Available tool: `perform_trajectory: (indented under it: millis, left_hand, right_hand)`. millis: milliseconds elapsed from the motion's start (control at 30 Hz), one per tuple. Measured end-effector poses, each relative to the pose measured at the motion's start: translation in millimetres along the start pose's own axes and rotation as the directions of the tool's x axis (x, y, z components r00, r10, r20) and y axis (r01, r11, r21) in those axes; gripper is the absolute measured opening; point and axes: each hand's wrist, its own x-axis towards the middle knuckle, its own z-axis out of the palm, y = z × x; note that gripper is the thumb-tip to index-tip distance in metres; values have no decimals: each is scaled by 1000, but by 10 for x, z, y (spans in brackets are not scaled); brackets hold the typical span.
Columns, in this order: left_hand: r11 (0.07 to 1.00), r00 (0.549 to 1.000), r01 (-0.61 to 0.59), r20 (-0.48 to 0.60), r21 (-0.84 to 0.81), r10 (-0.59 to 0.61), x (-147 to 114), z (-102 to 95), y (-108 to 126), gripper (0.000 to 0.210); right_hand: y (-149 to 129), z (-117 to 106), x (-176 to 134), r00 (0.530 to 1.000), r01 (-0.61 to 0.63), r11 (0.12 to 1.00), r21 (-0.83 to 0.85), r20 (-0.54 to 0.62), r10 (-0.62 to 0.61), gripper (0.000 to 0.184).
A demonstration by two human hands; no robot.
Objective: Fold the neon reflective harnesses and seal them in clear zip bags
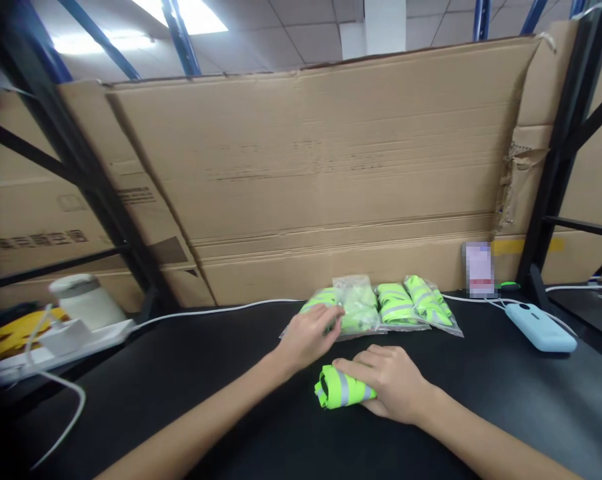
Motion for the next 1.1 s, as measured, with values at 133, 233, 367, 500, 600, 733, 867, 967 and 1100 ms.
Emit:
perform_trajectory:
  millis: [133, 233, 367, 500, 600, 733, 867, 967, 1100]
  left_hand:
    - [994, 995, -85, 39, -66, 88, -254, 171, -5, 28]
    - [983, 990, -138, 0, -120, 139, -275, 179, -12, 29]
    - [979, 995, -54, -97, -199, 35, -263, 171, 42, 29]
    - [960, 987, 57, -128, -276, -95, -260, 161, 135, 26]
    - [951, 990, 61, -101, -302, -96, -260, 127, 201, 36]
    - [965, 996, -70, -67, -253, 55, -264, 82, 288, 48]
    - [966, 987, -147, -89, -211, 131, -274, 74, 303, 42]
    - [966, 985, -161, -90, -202, 145, -291, 80, 260, 50]
    - [958, 982, -178, -96, -226, 160, -308, 54, 251, 62]
  right_hand:
    - [-172, -112, 51, 964, -217, 875, 432, -44, 261, 32]
    - [-245, -180, 70, 859, -411, 597, 689, 73, 506, 32]
    - [-224, -199, 71, 709, -515, 243, 822, 250, 659, 45]
    - [-181, -199, 66, 608, -568, 58, 821, 370, 703, 50]
    - [-161, -222, 54, 617, -608, 42, 792, 439, 653, 49]
    - [-144, -255, 39, 628, -646, 19, 763, 518, 581, 46]
    - [-129, -245, 41, 605, -618, -62, 784, 524, 599, 45]
    - [-116, -222, 44, 582, -585, -82, 807, 488, 651, 47]
    - [-74, -207, 32, 547, -530, -107, 841, 436, 715, 46]
